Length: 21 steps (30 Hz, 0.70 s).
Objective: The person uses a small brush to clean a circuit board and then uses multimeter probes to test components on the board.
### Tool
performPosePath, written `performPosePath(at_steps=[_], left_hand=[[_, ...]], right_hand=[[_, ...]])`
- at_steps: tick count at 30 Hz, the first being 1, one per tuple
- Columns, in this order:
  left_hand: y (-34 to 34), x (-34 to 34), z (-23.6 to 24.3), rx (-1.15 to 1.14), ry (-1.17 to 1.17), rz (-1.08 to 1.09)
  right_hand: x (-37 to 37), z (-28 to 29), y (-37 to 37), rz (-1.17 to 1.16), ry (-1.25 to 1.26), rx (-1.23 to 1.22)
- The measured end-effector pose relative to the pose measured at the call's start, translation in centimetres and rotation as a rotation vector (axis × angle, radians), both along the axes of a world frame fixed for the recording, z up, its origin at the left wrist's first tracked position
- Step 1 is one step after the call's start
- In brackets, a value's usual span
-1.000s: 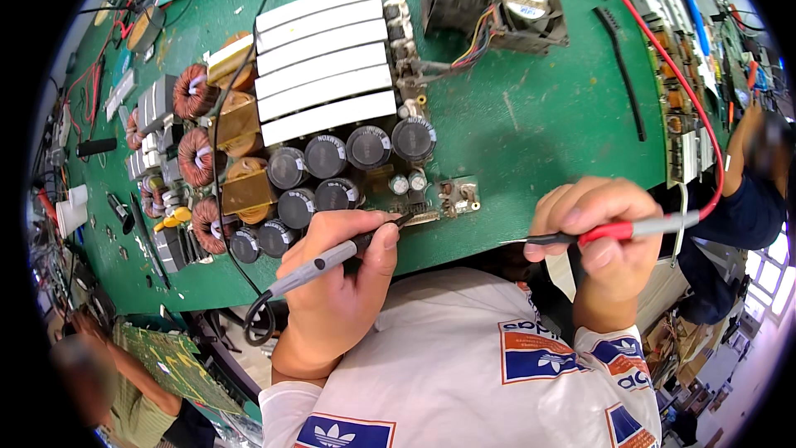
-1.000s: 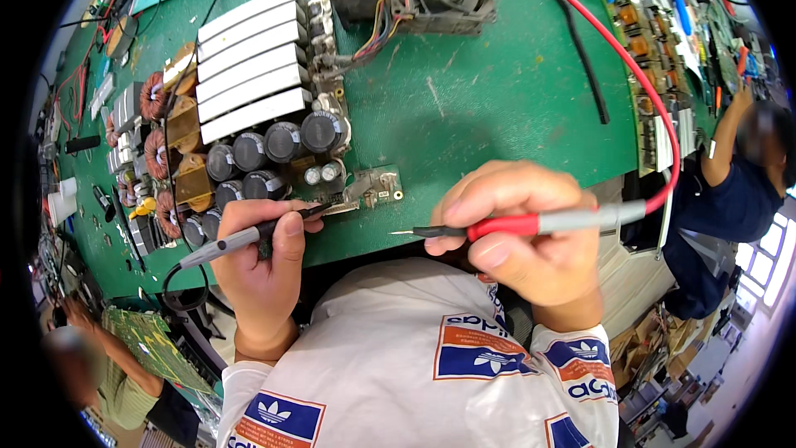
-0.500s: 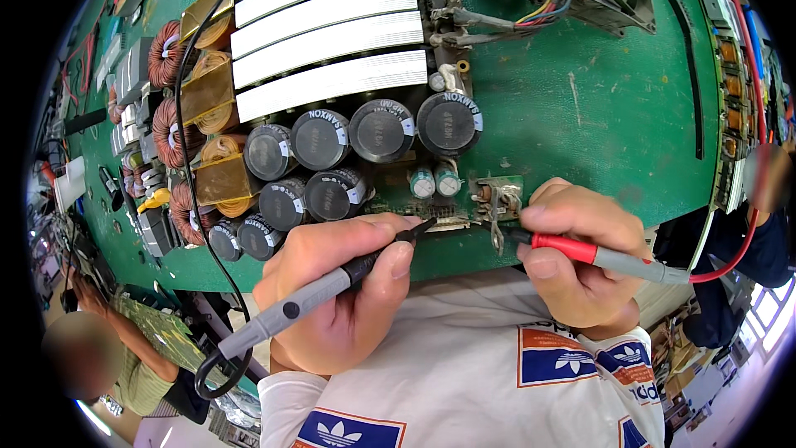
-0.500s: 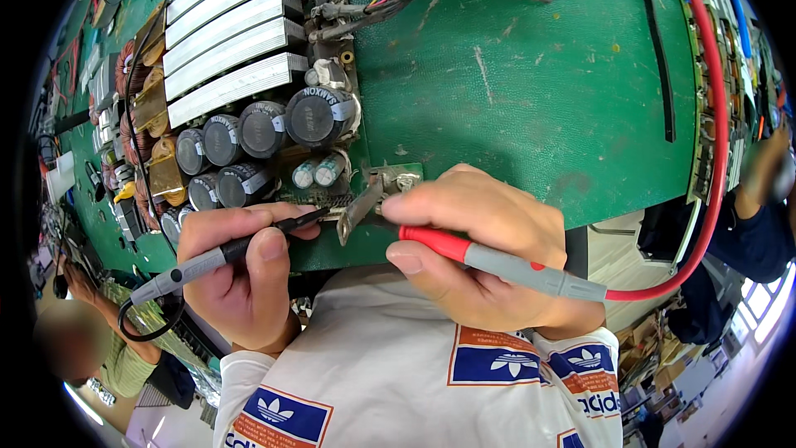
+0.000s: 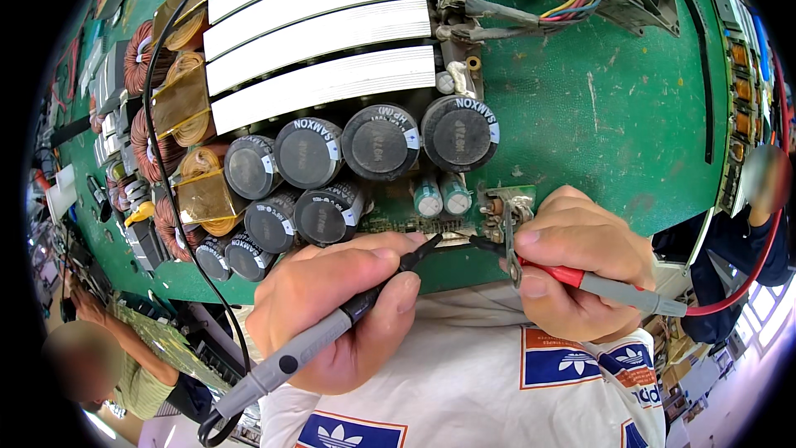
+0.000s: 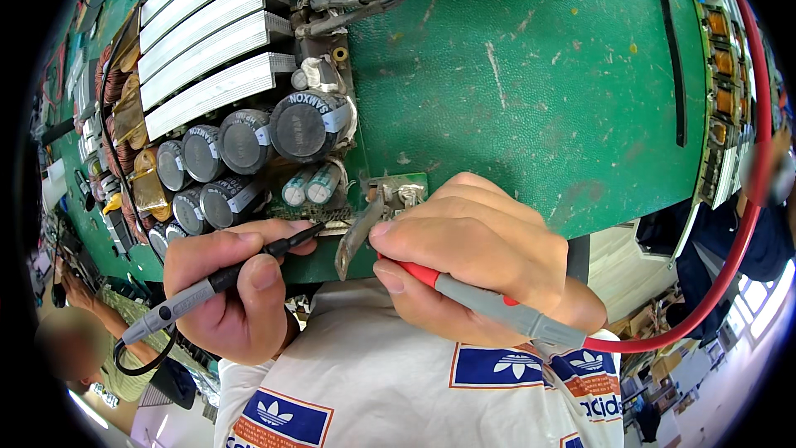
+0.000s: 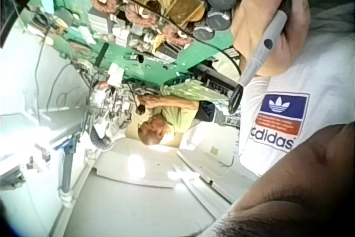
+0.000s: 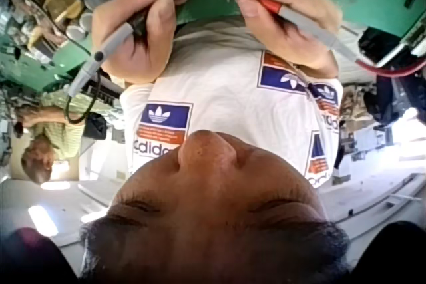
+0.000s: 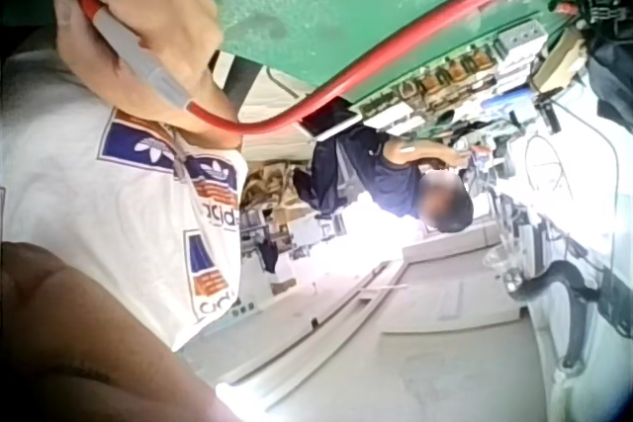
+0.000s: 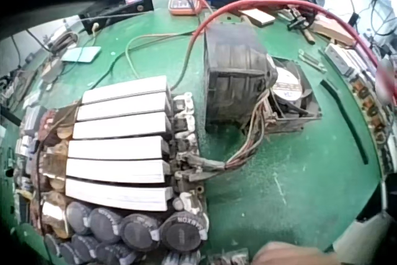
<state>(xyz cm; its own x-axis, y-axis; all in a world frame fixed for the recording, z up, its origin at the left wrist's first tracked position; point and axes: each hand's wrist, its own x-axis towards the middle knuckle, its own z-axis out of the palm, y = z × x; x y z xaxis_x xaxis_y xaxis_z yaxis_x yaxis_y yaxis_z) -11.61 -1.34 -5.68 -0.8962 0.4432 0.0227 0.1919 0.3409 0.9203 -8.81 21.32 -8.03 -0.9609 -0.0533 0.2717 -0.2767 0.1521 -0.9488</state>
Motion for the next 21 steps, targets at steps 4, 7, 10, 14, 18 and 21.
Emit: performPosePath(at_steps=[4, 7, 10, 14, 18, 21], left_hand=[[-0.06, -0.45, -0.30, 0.040, -0.008, -0.052], [-0.39, -0.59, -0.17, 0.032, -0.016, -0.089], [-0.36, -0.53, -0.21, 0.030, -0.010, -0.077], [-0.10, -0.52, -0.13, 0.038, -0.002, -0.061], [-0.13, -0.42, -0.19, 0.011, 0.027, -0.053], [-0.10, -0.39, -0.22, 0.019, 0.028, -0.049]], right_hand=[[0.29, -0.31, -0.19, -0.030, 0.019, 0.001], [0.30, -0.39, -0.23, -0.035, 0.029, -0.005], [0.38, -0.47, -0.28, -0.033, 0.032, -0.012], [0.27, -0.28, -0.28, -0.016, 0.031, -0.009], [0.35, -0.52, -0.50, -0.039, 0.060, -0.008], [0.53, -0.86, -0.22, -0.012, 0.073, 0.048]])
